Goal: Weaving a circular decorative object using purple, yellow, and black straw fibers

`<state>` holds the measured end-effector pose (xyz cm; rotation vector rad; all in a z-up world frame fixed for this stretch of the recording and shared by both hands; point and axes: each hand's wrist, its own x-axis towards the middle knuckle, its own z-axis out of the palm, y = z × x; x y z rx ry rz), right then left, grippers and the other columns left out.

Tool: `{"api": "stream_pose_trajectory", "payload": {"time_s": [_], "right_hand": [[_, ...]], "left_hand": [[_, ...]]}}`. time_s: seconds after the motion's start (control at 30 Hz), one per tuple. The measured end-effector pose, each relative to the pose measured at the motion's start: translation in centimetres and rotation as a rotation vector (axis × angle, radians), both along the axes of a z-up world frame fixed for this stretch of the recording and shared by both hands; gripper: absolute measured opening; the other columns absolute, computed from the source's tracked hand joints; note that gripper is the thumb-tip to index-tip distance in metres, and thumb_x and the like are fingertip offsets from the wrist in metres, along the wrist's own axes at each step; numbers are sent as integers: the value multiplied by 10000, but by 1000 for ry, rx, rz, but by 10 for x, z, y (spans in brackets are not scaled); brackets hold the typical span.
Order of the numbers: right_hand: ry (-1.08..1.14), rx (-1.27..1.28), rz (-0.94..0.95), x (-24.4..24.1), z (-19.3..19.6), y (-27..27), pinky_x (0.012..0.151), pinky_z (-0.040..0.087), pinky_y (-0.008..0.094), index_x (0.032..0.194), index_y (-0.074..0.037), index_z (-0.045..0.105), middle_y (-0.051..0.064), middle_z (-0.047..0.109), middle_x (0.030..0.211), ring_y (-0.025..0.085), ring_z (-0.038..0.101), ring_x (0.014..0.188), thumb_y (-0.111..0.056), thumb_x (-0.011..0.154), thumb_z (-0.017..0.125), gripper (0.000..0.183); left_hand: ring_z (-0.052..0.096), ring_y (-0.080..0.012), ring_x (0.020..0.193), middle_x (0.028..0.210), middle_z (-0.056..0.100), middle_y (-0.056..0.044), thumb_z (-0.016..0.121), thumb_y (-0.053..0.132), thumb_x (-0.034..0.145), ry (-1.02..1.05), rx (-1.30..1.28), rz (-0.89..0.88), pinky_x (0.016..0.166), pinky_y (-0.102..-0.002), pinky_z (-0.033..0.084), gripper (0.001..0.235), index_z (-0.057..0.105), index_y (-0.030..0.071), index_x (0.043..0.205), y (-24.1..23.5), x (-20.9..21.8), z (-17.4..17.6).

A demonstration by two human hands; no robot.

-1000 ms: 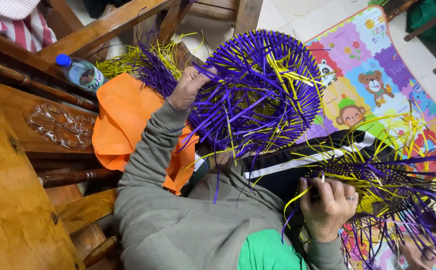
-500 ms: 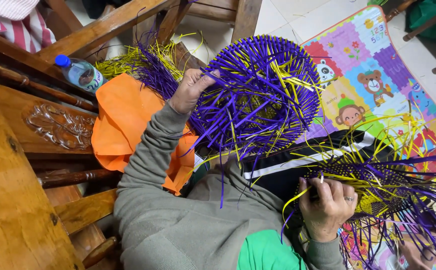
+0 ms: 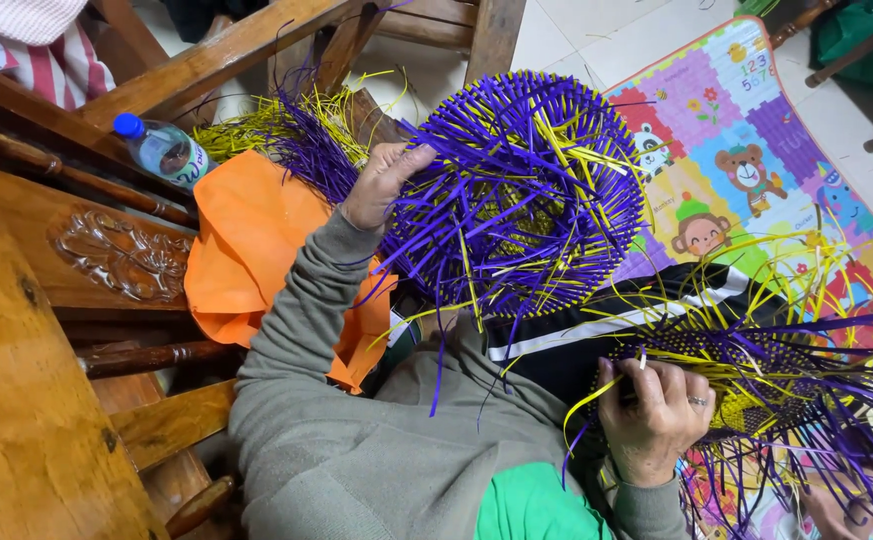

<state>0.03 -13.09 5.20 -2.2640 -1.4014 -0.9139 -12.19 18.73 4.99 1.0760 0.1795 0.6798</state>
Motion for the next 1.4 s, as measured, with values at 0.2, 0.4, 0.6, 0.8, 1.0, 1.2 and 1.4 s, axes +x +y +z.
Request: {"api": "stream_pose_trajectory", "payload": {"time_s": [0.2,0.4,0.6,0.8,1.0,1.2,1.4], "right_hand": [[7,-10,-1,-1,1,0,649,361,370,695,-155,569,26,522,737,247,457,682,-247,741,741,200],[10,-11,-2,0,0,-1,653,353,368,696,-161,571,20,517,734,243,453,684,-247,743,739,195],[11,-12,-7,0,-1,-1,661,357,370,693,-161,570,16,519,733,243,455,682,-247,738,744,199],[24,-20,-11,0,-1,-1,671,361,370,711,-155,573,23,526,748,245,460,699,-246,743,734,188],[15,-16,-7,0,-1,-1,665,360,368,706,-154,569,24,518,740,246,451,686,-245,740,738,195],[23,-15,-11,-1,-1,-1,667,358,369,700,-158,573,19,525,742,243,454,696,-251,735,742,196],[8,-8,-14,1,-3,-2,648,356,374,700,-155,567,25,515,738,248,446,684,-244,734,745,202]], "left_hand": [[604,-104,683,824,635,-49,503,178,846,32,-24,9,633,-207,495,199,620,18,862,-1,1,-3],[611,-122,690,817,636,-61,505,170,841,31,-53,8,645,-222,500,193,619,13,842,-2,1,-2],[608,-121,680,800,632,-57,509,167,839,29,-62,10,638,-226,500,191,614,10,817,-2,1,-3],[606,-111,688,823,635,-64,515,158,838,7,-41,33,644,-214,499,184,619,6,844,-2,1,-5],[606,-115,671,802,635,-59,513,165,840,7,-25,38,620,-219,501,186,622,13,843,-3,-1,-4],[588,-87,636,757,629,-36,515,175,839,47,16,63,584,-199,485,184,626,32,802,-6,-1,1],[592,-87,707,804,624,-24,509,183,848,40,121,83,645,-205,497,189,619,33,818,-5,-2,0]]}}
